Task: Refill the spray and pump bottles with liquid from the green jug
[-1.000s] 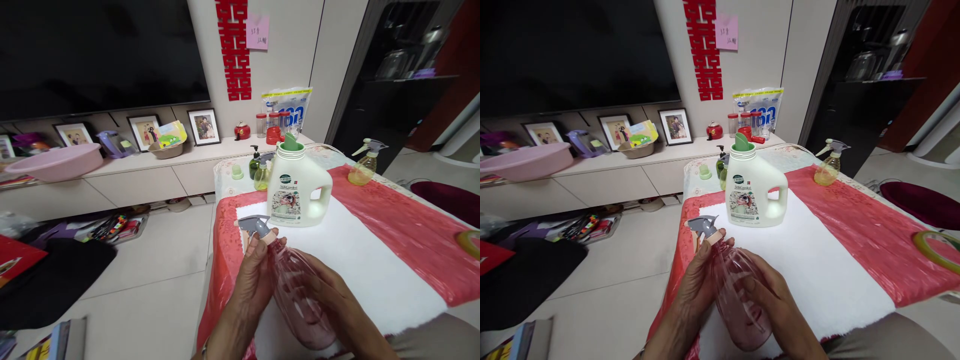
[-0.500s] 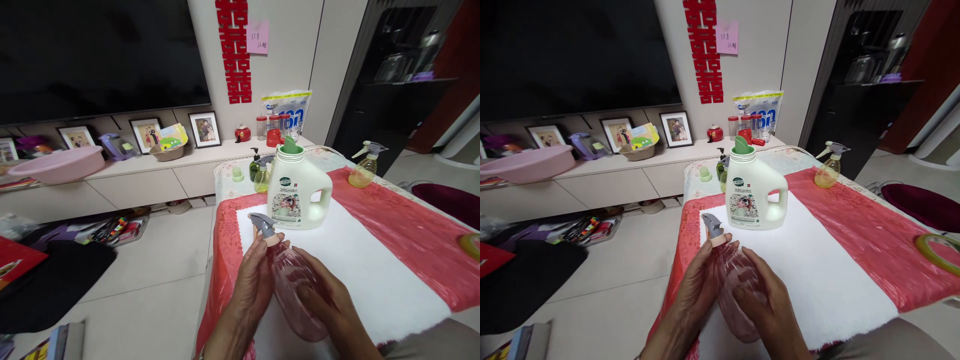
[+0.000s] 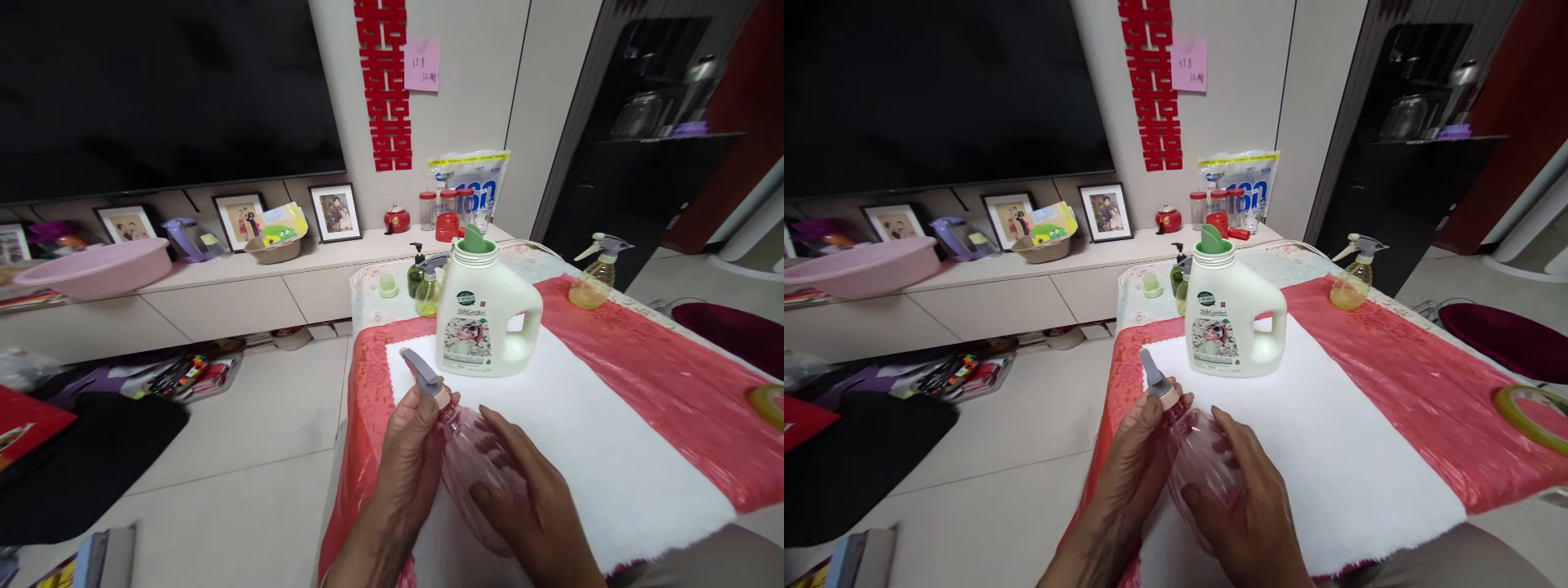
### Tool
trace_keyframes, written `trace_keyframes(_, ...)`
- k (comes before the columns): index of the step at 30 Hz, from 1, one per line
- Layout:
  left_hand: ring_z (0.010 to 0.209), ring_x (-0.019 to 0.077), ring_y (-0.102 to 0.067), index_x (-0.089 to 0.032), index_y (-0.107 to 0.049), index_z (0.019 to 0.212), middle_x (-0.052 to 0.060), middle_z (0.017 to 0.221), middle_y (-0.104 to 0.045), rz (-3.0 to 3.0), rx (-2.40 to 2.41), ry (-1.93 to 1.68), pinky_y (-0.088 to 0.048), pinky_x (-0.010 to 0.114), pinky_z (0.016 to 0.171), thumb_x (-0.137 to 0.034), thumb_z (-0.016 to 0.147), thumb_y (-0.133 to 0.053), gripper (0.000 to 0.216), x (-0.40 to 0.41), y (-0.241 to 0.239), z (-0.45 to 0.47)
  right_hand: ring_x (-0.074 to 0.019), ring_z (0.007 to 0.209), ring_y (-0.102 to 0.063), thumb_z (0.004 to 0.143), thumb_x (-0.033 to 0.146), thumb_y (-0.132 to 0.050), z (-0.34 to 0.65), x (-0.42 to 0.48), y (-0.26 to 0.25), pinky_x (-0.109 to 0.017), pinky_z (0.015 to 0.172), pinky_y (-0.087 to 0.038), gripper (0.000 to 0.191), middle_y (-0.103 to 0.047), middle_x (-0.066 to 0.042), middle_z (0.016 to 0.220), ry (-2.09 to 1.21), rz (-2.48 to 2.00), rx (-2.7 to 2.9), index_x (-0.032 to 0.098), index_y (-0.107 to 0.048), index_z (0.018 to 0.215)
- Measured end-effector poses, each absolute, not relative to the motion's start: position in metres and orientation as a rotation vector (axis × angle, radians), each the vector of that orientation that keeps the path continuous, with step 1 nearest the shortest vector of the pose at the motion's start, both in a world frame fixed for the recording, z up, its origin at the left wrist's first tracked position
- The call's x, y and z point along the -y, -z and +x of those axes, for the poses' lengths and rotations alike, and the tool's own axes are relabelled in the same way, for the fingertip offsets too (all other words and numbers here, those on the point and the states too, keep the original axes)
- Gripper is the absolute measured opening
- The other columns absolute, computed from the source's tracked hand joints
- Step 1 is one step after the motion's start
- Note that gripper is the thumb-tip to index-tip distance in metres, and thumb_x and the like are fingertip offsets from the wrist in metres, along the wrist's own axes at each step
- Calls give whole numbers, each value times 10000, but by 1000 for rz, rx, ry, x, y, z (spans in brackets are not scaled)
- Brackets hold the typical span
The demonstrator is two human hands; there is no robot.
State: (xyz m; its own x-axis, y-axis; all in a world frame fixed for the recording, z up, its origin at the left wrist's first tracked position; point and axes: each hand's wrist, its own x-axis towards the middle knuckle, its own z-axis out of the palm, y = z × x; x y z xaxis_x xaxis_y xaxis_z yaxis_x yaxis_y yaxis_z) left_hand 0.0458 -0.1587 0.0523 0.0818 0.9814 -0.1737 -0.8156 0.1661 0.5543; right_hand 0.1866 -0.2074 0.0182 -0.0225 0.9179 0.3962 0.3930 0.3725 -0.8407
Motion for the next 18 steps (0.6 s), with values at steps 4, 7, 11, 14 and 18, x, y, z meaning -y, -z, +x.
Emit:
trace_keyframes(4,821,146,-667,-158,-734,1018,53,907,-731,386,-541,-1383,-519,271,820,-384,743,-861,378,158,-49,44,-151,1139,-577,955,521,-574,189,208,-18,-219,920,-519,590,-527,-57,1347,-687,-1207,1603,236,-452,1458)
trace_keyframes(7,862,156,-670,-153,-746,1001,60,916,-741,418,-550,-1399,-504,275,869,-397,742,-860,374,157,-49,43,-146,1147,-582,964,515,-564,190,208,-16,-214,950,-514,581,-525,-54,1358,-745,-1209,1580,233,-449,1459)
trace_keyframes(11,902,179,-676,-133,-754,978,91,943,-751,459,-586,-1407,-503,291,893,-398,762,-838,352,158,-50,43,-118,1151,-573,975,498,-554,189,207,-15,-182,955,-499,546,-525,-25,1349,-714,-1201,1596,271,-439,1458)
trace_keyframes(14,927,187,-679,-140,-741,997,93,971,-743,457,-615,-1442,-517,295,874,-424,785,-812,361,160,-52,45,-111,1138,-572,978,495,-548,188,207,-15,-171,924,-500,546,-527,-17,1338,-645,-1197,1632,289,-422,1468)
trace_keyframes(18,800,155,-681,-169,-712,968,51,889,-729,443,-621,-1444,-532,265,753,-427,657,-908,449,160,-58,48,-106,1143,-567,971,507,-557,187,205,-18,-153,917,-497,565,-521,-16,1343,-566,-1156,1685,294,-410,1474)
